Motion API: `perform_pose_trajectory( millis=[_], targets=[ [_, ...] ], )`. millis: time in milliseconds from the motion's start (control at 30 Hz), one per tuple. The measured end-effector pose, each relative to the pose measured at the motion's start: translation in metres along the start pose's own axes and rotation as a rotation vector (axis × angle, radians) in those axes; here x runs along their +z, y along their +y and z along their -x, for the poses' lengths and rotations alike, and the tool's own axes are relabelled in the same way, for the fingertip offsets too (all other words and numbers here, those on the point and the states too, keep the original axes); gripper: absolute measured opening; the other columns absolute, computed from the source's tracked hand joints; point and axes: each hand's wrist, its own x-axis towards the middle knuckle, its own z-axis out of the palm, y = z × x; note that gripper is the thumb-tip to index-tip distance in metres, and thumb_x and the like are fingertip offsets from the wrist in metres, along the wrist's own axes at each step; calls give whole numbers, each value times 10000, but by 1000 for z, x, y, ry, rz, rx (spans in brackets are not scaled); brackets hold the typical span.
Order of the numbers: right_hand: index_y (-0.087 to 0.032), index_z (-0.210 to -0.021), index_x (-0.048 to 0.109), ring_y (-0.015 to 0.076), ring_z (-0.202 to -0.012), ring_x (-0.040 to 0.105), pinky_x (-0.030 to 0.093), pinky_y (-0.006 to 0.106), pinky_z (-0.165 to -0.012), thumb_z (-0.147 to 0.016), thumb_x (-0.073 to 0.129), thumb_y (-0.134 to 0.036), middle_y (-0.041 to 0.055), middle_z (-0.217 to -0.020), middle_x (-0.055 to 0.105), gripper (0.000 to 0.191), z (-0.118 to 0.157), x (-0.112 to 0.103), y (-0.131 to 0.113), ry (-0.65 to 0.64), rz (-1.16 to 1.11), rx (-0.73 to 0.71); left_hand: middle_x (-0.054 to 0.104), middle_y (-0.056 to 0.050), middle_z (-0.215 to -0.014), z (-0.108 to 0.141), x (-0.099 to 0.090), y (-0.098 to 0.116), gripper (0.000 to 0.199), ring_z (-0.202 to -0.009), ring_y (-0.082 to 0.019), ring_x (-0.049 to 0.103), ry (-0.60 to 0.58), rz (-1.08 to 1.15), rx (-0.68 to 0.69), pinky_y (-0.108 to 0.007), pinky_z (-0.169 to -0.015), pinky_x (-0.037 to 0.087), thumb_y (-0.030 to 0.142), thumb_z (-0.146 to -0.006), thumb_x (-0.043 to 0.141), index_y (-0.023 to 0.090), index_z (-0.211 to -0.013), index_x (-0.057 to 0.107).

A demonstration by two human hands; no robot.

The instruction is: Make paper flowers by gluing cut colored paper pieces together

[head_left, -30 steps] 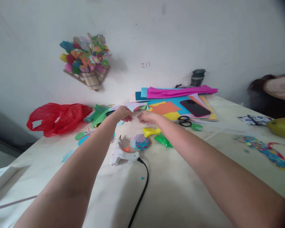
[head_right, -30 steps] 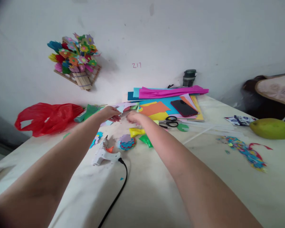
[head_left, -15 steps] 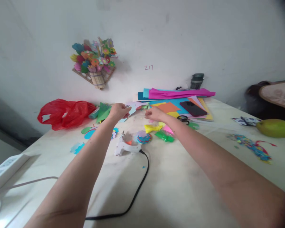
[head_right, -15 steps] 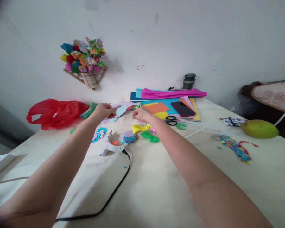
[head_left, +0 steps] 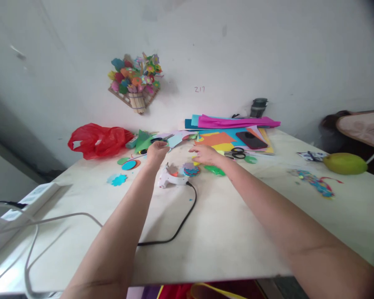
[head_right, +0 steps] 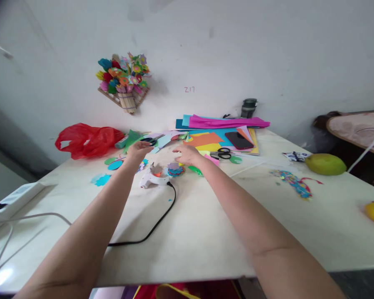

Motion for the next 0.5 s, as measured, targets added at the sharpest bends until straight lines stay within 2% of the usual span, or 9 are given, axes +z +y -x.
perform_pose_trajectory(
  millis=[100, 200, 333, 400, 500],
  targets=[
    [-190, -1220, 627, 272, -1204, 514, 370, 352, -1008, -775, 617, -321, 81, -1292, 603, 464, 8, 2, -17, -77, 130, -104, 708, -63, -989, 8, -6, -5, 365, -893, -193, 652, 85, 16, 20, -257, -733, 488, 280, -731, 580, 159, -1072, 632],
    [-215, -1217, 633, 285, -1232, 488, 326, 384, -1033, -790, 575, -294, 72, -1315, 588, 438, 11, 3, -28, -159, 251, -135, 702, -59, -1036, 15, -14, -7, 333, -929, -195, 649, -6, -70, 84, -265, -782, 485, 244, -723, 586, 168, -1042, 641],
    [-245, -1278, 589, 280, -1246, 486, 312, 389, -1037, -806, 508, -247, 67, -1373, 541, 479, 4, 5, -31, -245, 315, -135, 692, -68, -1080, 24, -26, -12, 264, -1028, -246, 617, -71, -384, 166, -317, -879, 457, 261, -726, 619, 192, -977, 659],
    [-246, -1312, 559, 286, -1257, 480, 298, 397, -1049, -798, 528, -275, 81, -1393, 520, 516, 1, 6, -31, -317, 341, -177, 672, -73, -1129, 30, -31, -15, 307, -1055, -260, 606, -108, -498, 170, -324, -888, 452, 311, -720, 649, 212, -1011, 646],
    [-255, -1370, 488, 271, -1299, 442, 254, 415, -1079, -776, 562, -278, 91, -1434, 473, 600, 2, 10, -35, -421, 359, -245, 623, -81, -1214, 39, -34, -18, 479, -1070, -259, 600, -218, -584, 163, -307, -854, 462, 354, -684, 689, 235, -1135, 581]
  ],
)
